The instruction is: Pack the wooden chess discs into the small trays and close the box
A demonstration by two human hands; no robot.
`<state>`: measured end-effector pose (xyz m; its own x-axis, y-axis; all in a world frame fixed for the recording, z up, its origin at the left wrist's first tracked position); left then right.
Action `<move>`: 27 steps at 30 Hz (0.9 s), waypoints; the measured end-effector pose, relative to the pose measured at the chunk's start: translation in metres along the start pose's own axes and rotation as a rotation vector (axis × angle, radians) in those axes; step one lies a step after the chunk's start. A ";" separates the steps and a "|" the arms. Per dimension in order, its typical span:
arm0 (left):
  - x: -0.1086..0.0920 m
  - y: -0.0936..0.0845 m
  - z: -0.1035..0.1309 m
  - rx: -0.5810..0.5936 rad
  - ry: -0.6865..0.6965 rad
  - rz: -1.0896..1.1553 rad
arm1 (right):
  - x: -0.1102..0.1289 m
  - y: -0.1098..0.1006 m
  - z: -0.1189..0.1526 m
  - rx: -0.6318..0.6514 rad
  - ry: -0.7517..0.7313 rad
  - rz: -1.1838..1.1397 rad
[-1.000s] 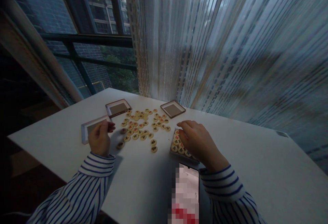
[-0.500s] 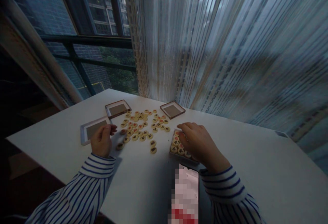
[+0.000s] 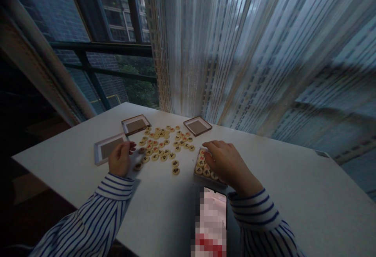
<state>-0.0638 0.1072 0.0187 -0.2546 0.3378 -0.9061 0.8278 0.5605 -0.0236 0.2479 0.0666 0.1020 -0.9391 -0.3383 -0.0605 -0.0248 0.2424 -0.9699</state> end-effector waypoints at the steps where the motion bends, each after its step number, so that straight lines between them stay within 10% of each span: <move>1: 0.003 -0.001 -0.001 -0.005 -0.018 -0.001 | 0.001 0.000 0.000 0.000 -0.007 0.001; 27: 0.014 -0.010 0.015 0.068 -0.184 -0.016 | 0.036 -0.001 0.003 -0.086 -0.145 -0.068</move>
<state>-0.0682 0.0950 -0.0001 -0.1776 0.1815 -0.9672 0.8578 0.5103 -0.0617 0.2153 0.0516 0.0999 -0.8750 -0.4829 -0.0355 -0.1214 0.2898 -0.9494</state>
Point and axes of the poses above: each hand's wrist, its own z-axis away from the middle knuckle, its own y-axis out of the palm, x = y × z, the point moved 6 cm from there along -z, towards the middle knuckle, and after that the axes turned 5 degrees about z, right-handed, at the moved point
